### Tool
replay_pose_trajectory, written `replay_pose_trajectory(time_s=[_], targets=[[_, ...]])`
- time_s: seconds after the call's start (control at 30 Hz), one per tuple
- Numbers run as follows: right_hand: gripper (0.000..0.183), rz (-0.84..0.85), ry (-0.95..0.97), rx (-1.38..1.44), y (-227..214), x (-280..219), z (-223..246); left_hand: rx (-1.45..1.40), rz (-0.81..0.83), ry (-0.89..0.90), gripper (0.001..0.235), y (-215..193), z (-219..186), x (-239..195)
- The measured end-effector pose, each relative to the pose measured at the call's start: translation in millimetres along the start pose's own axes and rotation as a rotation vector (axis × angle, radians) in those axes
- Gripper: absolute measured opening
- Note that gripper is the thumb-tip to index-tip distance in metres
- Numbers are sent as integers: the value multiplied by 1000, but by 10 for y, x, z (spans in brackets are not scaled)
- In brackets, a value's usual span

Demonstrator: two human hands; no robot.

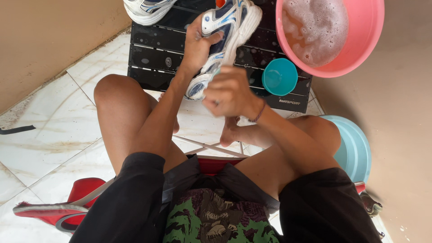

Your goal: The person scrubs a white and blue sneaker with a light blue brush, repeatedly dipping the brush into a pink basin of soapy water. The person holds the shoe with the left hand and scrubs various parts of the upper and sole with the right hand.

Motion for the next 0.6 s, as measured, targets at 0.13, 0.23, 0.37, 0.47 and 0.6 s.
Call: replay_pose_trajectory(time_s=[0.13, 0.23, 0.37, 0.47, 0.6], targets=[[38, -47, 249, -60, -168, -22, -793, -47, -2, -255, 44, 130, -178, 33], [46, -133, 360, -121, -240, -131, -1128, -41, 64, -472, 34, 216, -615, 70], [37, -191, 263, -180, -63, -1, -600, 19, 94, -583, 29, 135, -616, 113], [31, -116, 49, 38, -20, 70, -143, 132, 204, -732, 37, 158, -773, 107], [37, 21, -19, -118, 43, 26, -503, 116, 307, -745, 39, 231, -737, -1]])
Point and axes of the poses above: each hand's wrist, its own x-axis towards the middle knuckle, its own y-axis out of the palm, z = x × y, the point moved 4 cm from there along x, towards the middle knuckle, and after that the axes turned 14 degrees about y, right-handed, at the moved point
